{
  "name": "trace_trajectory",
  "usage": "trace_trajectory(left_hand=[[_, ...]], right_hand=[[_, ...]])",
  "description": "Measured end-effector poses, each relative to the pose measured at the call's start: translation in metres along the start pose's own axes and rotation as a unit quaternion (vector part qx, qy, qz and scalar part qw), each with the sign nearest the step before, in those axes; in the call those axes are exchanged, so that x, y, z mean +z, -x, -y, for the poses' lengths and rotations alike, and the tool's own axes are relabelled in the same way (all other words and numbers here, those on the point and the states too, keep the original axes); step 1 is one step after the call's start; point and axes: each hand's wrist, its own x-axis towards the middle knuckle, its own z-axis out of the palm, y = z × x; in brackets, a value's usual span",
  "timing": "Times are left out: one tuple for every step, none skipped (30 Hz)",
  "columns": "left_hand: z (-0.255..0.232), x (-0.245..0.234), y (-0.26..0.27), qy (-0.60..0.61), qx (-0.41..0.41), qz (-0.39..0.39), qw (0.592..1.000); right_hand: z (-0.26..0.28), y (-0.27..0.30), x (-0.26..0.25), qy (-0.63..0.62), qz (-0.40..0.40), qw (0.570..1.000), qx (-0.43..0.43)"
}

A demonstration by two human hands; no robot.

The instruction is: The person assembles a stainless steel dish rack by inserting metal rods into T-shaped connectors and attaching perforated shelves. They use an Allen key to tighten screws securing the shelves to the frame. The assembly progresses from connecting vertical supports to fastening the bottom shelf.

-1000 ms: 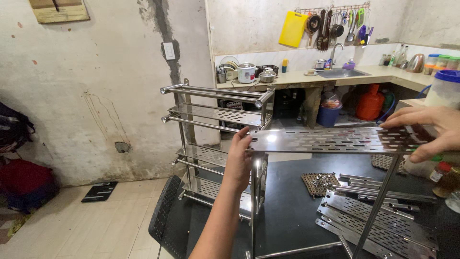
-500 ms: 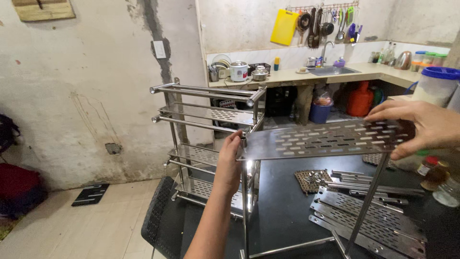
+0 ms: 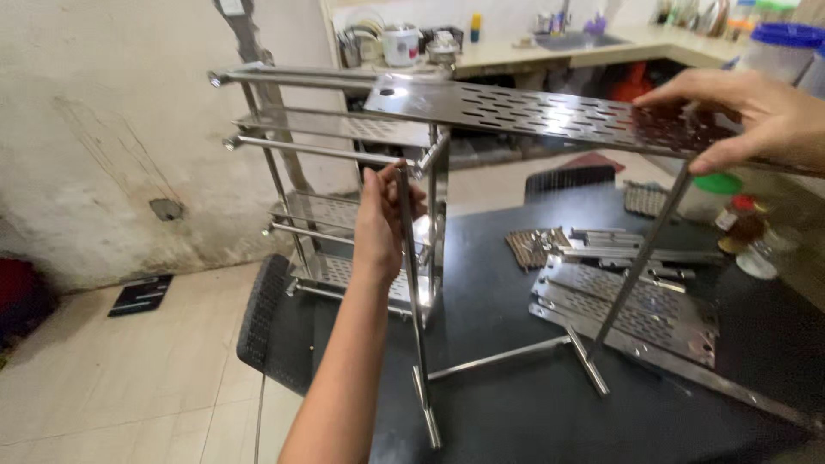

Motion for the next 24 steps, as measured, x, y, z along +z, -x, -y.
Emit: trace_trajectory(left_hand=[[-0.001,0.001,0.002,-0.01,0.002,-0.001,1.0],[-0.003,0.002,0.003,-0.019,0.008,0.001,1.0],[-0.004,0.003,0.005,-0.024,0.01,0.0,1.0],[-0.006,0.003,0.007,-0.03,0.013,-0.001,0.999],[-0.008,0.004,0.007,-0.035,0.016,-0.002,0.999],[-0.008,0.004,0.008,-0.034,0.023,-0.004,0.999],[-0.008,0.004,0.009,-0.033,0.03,-0.006,0.999],[-0.008,0.003,0.009,-0.033,0.038,-0.008,0.999],[-0.008,0.003,0.009,-0.031,0.034,-0.016,0.999],[-0.01,0.003,0.009,-0.03,0.031,-0.024,0.999],[-0.011,0.003,0.008,-0.029,0.027,-0.032,0.999],[-0.011,0.002,0.009,-0.009,0.024,-0.036,0.999],[-0.012,0.002,0.009,0.012,0.021,-0.039,0.999],[-0.012,0.002,0.009,0.031,0.018,-0.043,0.998],[-0.012,0.003,0.01,0.05,0.017,-0.047,0.997],[-0.012,0.003,0.01,0.069,0.016,-0.051,0.996],[-0.012,0.004,0.01,0.088,0.015,-0.054,0.995],[-0.012,0.005,0.009,0.085,0.021,-0.049,0.995],[-0.012,0.004,0.009,0.082,0.028,-0.044,0.995],[-0.011,0.004,0.01,0.08,0.033,-0.039,0.995],[-0.009,0.004,0.011,0.09,0.035,-0.049,0.994],[-0.008,0.002,0.012,0.1,0.038,-0.058,0.993],[-0.006,0.001,0.013,0.11,0.042,-0.067,0.991],[-0.007,0.001,0.01,0.11,0.044,-0.059,0.991]], right_hand=[[0.005,0.0,0.003,0.008,-0.003,1.0,-0.003],[0.011,0.0,0.005,0.019,-0.008,1.0,-0.007],[0.018,0.001,0.008,0.033,-0.004,0.999,-0.019],[0.025,0.001,0.013,0.047,0.0,0.998,-0.032],[0.032,0.002,0.016,0.06,0.004,0.997,-0.044],[0.04,0.005,0.02,0.028,0.007,0.999,-0.015],[0.047,0.01,0.028,-0.005,0.009,1.0,0.014],[0.054,0.011,0.034,-0.038,0.01,0.998,0.042],[0.061,0.012,0.036,-0.046,0.011,0.998,0.03],[0.066,0.012,0.037,-0.056,0.011,0.998,0.016],[0.071,0.012,0.037,-0.065,0.012,0.998,0.002],[0.074,0.013,0.038,-0.059,0.015,0.998,0.007],[0.077,0.013,0.039,-0.053,0.017,0.998,0.012],[0.078,0.014,0.04,-0.048,0.021,0.999,0.016],[0.078,0.014,0.041,-0.045,0.019,0.999,0.0],[0.076,0.014,0.04,-0.042,0.017,0.999,-0.016],[0.075,0.013,0.04,-0.039,0.015,0.999,-0.032],[0.072,0.011,0.039,-0.021,0.01,0.998,-0.051],[0.07,0.009,0.037,-0.003,0.006,0.998,-0.07],[0.066,0.008,0.036,0.016,0.001,0.996,-0.088],[0.063,0.009,0.034,0.027,0.001,0.994,-0.101],[0.059,0.008,0.031,0.038,-0.001,0.993,-0.116],[0.057,0.009,0.029,0.05,-0.003,0.99,-0.131],[0.056,0.006,0.027,0.051,-0.001,0.991,-0.126]])
